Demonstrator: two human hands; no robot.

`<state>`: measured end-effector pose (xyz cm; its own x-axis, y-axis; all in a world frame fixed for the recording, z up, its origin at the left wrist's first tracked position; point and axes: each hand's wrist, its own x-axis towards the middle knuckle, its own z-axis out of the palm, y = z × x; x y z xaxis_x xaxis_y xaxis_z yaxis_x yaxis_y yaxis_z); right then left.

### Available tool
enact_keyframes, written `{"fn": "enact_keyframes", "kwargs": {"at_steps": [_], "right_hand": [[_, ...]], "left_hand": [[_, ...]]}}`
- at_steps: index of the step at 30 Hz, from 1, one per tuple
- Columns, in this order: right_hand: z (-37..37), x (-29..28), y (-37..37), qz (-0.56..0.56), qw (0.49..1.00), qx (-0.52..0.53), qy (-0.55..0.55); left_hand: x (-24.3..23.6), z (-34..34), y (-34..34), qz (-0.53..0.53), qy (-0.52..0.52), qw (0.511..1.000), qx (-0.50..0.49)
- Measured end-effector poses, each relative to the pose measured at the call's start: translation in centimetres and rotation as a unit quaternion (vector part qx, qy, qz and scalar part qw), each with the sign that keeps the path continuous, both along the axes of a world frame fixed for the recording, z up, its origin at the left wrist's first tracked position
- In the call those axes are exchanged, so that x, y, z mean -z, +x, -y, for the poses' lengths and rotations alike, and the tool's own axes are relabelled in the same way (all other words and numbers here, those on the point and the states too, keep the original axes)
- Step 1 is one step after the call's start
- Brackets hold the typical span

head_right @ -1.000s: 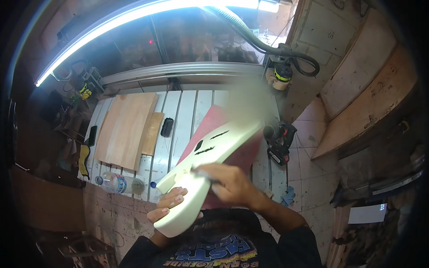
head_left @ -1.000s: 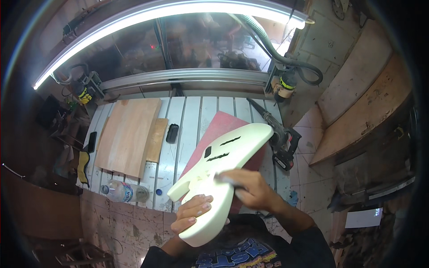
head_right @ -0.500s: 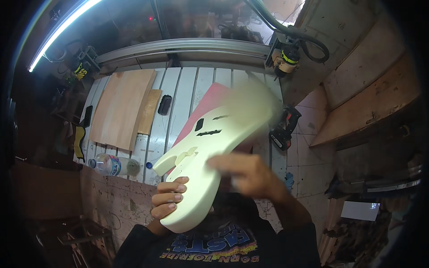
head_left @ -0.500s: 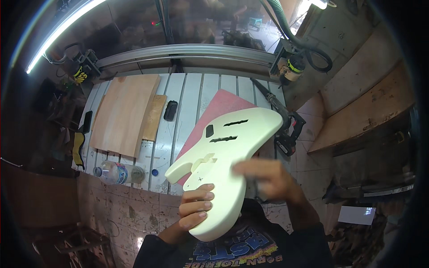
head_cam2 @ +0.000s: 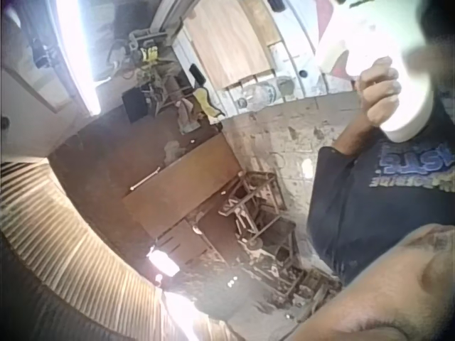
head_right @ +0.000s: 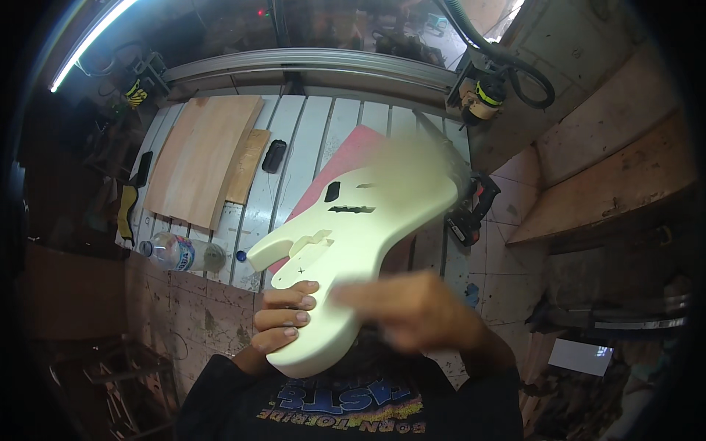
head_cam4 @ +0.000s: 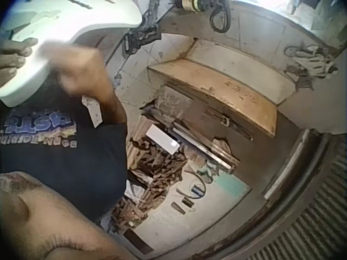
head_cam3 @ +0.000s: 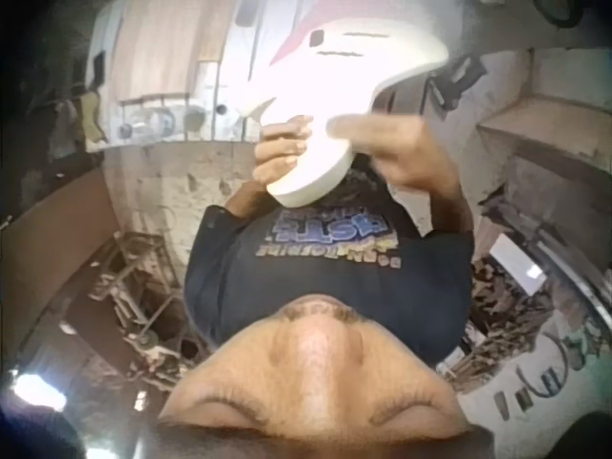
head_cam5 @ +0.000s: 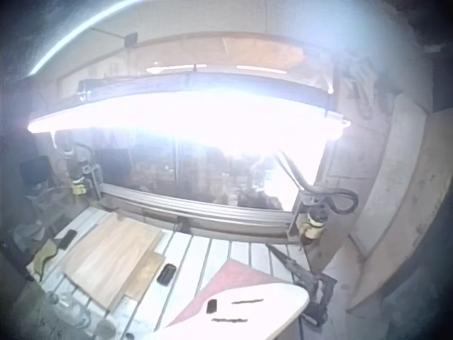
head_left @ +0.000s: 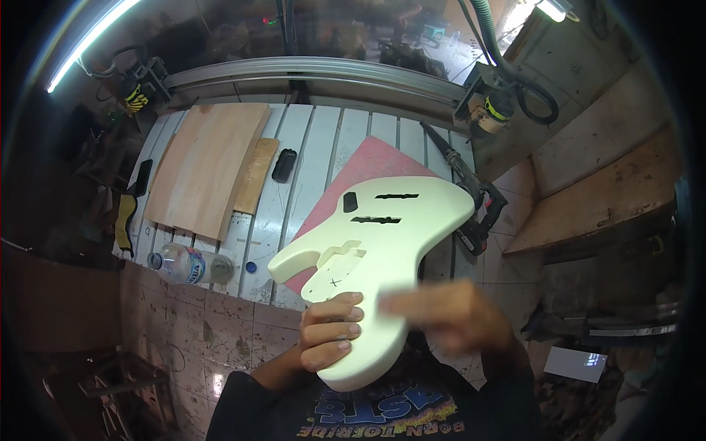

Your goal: The person sands the surface and edges of a white guitar body using a piece of sandpaper.

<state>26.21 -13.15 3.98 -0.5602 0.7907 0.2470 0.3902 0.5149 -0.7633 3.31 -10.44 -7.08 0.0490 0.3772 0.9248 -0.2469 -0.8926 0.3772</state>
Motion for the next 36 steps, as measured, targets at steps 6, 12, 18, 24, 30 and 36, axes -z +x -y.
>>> {"fn": "enact_keyframes", "kwargs": {"at_steps": [6, 12, 18, 24, 30, 36], "right_hand": [[-1.1, 1.0, 1.9, 0.045, 0.998, 0.041, -0.005], [1.0, -4.0, -1.0, 0.035, 0.992, -0.102, -0.071], [-1.2, -1.0, 1.9, 0.084, 0.996, -0.011, -0.018], [-0.7, -2.0, 1.4, 0.013, 0.995, -0.084, -0.057], [0.4, -5.1, -1.5, 0.030, 0.988, -0.140, -0.057], [-1.7, -2.3, 1.9, 0.035, 0.995, -0.080, -0.038]], "left_hand": [[0.5, 0.5, 0.8, 0.024, -0.004, 0.999, -0.031], [0.1, 0.2, 0.5, 0.015, -0.014, 1.000, -0.013], [-0.5, 0.0, 0.7, 0.015, -0.014, 0.999, -0.030], [0.3, -0.2, 1.3, 0.033, 0.019, 0.999, -0.030], [-0.1, 0.0, 1.6, 0.037, 0.004, 0.999, -0.030], [-0.8, -0.6, 1.5, 0.017, 0.000, 0.999, 0.027]]}}
